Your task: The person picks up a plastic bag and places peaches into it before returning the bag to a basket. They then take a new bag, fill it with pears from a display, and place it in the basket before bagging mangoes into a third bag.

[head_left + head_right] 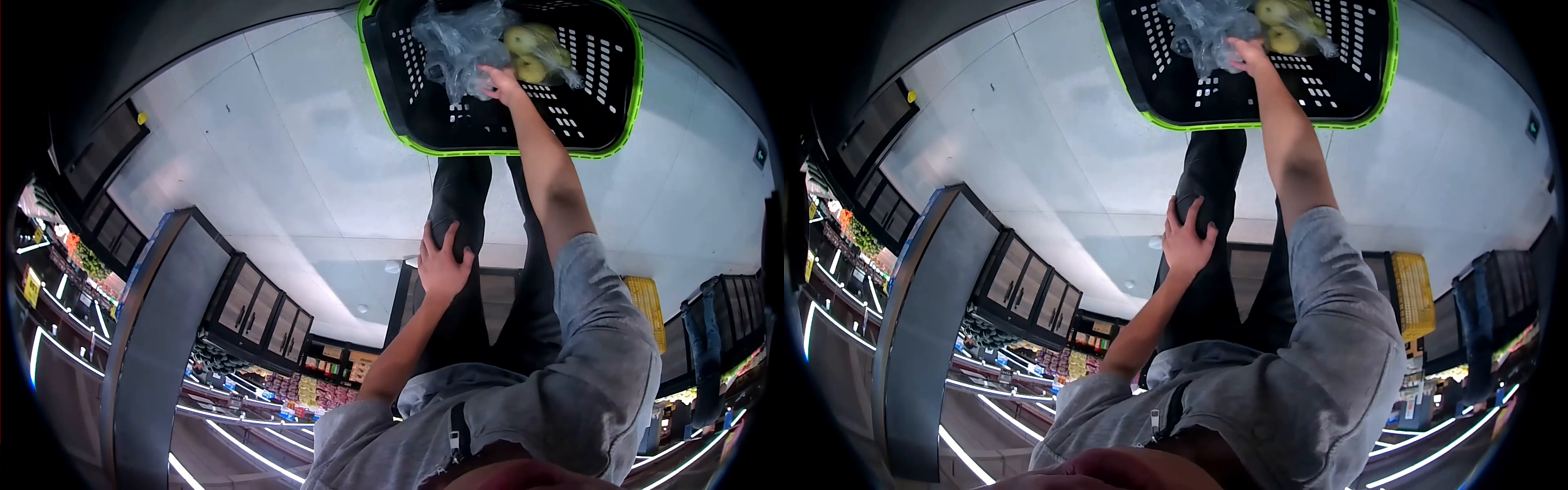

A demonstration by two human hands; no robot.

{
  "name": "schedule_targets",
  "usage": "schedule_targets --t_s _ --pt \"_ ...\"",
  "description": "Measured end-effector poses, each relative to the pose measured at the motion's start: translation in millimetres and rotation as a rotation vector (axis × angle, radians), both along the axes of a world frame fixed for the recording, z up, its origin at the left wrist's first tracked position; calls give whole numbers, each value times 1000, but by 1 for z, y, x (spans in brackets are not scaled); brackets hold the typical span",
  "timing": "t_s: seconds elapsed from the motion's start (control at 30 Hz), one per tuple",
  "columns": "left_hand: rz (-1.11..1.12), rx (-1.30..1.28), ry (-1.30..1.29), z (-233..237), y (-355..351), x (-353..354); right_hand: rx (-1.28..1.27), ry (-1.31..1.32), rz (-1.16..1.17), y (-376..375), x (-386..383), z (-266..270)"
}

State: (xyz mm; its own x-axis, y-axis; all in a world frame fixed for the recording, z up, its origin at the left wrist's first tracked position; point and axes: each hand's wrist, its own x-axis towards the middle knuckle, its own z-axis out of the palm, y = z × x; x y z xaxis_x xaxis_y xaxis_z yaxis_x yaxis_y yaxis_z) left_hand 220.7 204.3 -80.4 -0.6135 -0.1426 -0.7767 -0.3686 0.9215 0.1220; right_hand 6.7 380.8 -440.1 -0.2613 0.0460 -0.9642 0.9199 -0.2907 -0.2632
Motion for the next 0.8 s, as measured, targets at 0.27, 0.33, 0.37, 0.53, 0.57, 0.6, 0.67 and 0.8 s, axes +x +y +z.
schedule_targets --t_s 0.27,0.33,0.37,0.53,0.57,0.6,0.67,0.8 --pt "35 26 -30 1 -4 3 -578 184 241 -17 -41 10" --pt "31 30 -14 2 -5 4 -116 -8 1010 -9 -40 -27" --pt "29 35 -5 2 -5 5 123 35 1213 -4 -27 -41" --pt "50 62 -26 1 -10 8 529 104 1715 26 39 -134" --pt "60 64 -41 2 -11 9 497 115 1774 27 40 -150" --pt "69 61 -51 3 -11 10 465 129 1833 28 40 -162" --pt "74 51 -78 4 -10 12 472 136 1843 23 36 -175" --pt "66 38 -113 5 -10 13 574 152 1697 22 36 -175"
